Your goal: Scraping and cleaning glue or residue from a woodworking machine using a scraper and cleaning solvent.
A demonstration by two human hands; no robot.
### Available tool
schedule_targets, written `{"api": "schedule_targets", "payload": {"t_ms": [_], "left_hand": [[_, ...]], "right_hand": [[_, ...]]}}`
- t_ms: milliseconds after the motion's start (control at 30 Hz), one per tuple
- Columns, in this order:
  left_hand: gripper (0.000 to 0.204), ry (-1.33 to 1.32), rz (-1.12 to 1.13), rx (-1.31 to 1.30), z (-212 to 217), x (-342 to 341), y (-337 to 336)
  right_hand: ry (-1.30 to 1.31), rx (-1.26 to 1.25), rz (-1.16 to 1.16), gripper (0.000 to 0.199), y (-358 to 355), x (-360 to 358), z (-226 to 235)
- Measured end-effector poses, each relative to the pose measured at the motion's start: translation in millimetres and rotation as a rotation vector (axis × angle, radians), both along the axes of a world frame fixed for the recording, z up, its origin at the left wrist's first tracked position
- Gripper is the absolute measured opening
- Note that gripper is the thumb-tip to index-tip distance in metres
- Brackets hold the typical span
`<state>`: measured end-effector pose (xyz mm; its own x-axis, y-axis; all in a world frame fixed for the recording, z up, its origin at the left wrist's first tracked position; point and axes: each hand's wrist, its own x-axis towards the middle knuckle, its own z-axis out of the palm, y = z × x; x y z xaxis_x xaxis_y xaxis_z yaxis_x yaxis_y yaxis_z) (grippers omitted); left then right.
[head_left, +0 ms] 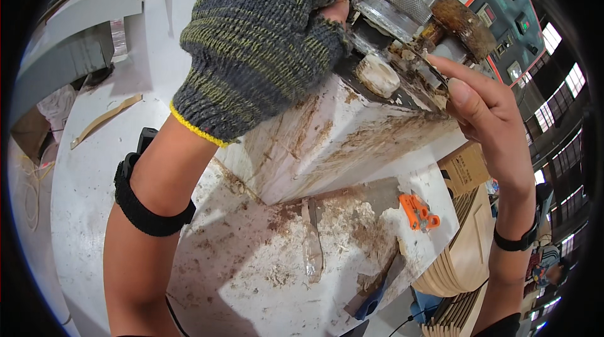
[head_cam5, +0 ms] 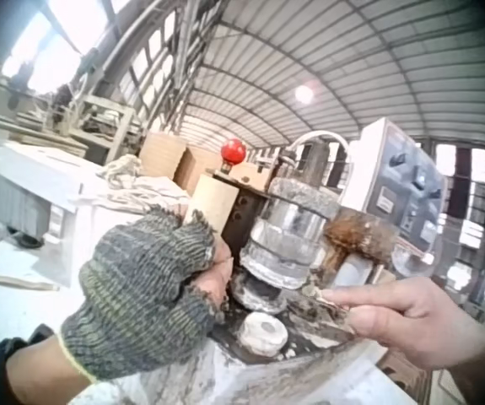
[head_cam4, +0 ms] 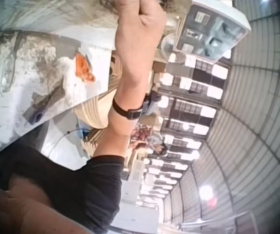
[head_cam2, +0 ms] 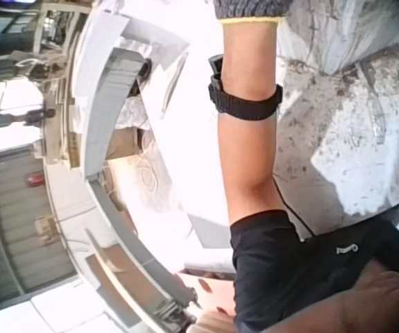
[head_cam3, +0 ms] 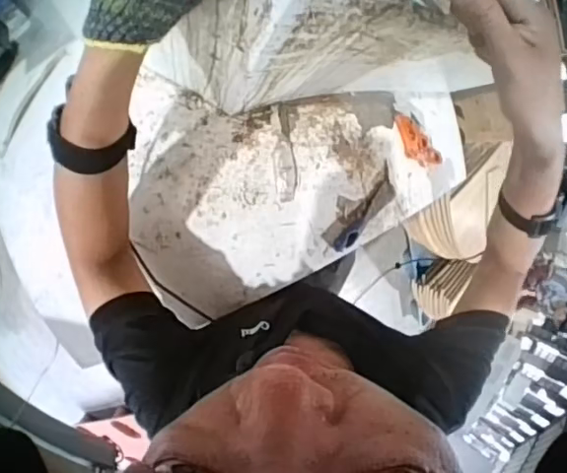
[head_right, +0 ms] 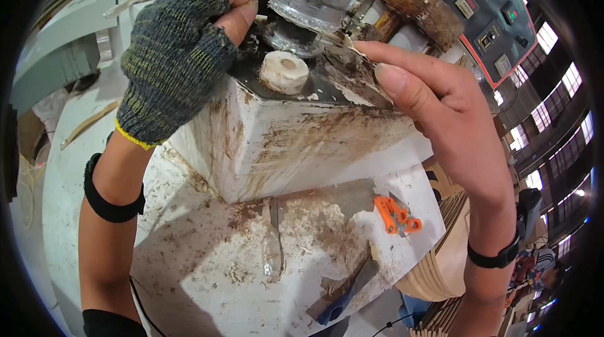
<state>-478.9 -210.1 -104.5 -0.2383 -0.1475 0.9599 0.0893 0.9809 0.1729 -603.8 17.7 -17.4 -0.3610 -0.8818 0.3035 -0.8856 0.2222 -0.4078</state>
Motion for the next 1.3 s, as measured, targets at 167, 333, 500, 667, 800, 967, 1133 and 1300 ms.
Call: {"api": "schedule_targets", "payload": {"t_ms": [167, 333, 500, 667, 800, 967, 1133, 1300], "left_hand": [[0.02, 0.002, -0.036, 0.008, 1.5, 0.3, 2.6], [0.018, -0.043, -0.04, 0.022, 0.6, 3.2, -0.3], [0.019, 0.012, 0.004, -0.049, -2.5, -2.7, -5.0], [0.02, 0.036, -0.01, -0.041, -5.4, -3.2, -5.8], [0.022, 0.04, 0.016, -0.053, -4.7, -4.8, -5.4], [0.039, -0.019, 0.052, -0.022, -0.5, 0.9, 1.0], [0.023, 0.012, 0.006, -0.037, -0.5, 1.7, 1.3], [0.022, 0.008, -0.04, -0.026, -2.2, -1.1, 0.0]], "right_hand": [[-0.259, 0.091, -0.16, 0.048, 0.0, 13.1, 13.3], [-0.316, 0.168, -0.152, 0.048, 0.3, 22.9, 20.5], [0.181, -0.014, -0.003, 0.036, 12.7, 21.5, -14.4], [0.513, -0.141, -0.058, 0.032, 8.6, 12.4, -32.0], [0.423, -0.222, -0.009, 0.032, 4.5, 5.7, -36.0], [0.127, -0.089, -0.013, 0.035, 1.6, 10.3, -10.7], [-0.268, 0.073, -0.119, 0.04, -0.8, 19.4, 8.0], [-0.409, 0.134, -0.138, 0.05, -0.7, 24.3, 15.9]]}}
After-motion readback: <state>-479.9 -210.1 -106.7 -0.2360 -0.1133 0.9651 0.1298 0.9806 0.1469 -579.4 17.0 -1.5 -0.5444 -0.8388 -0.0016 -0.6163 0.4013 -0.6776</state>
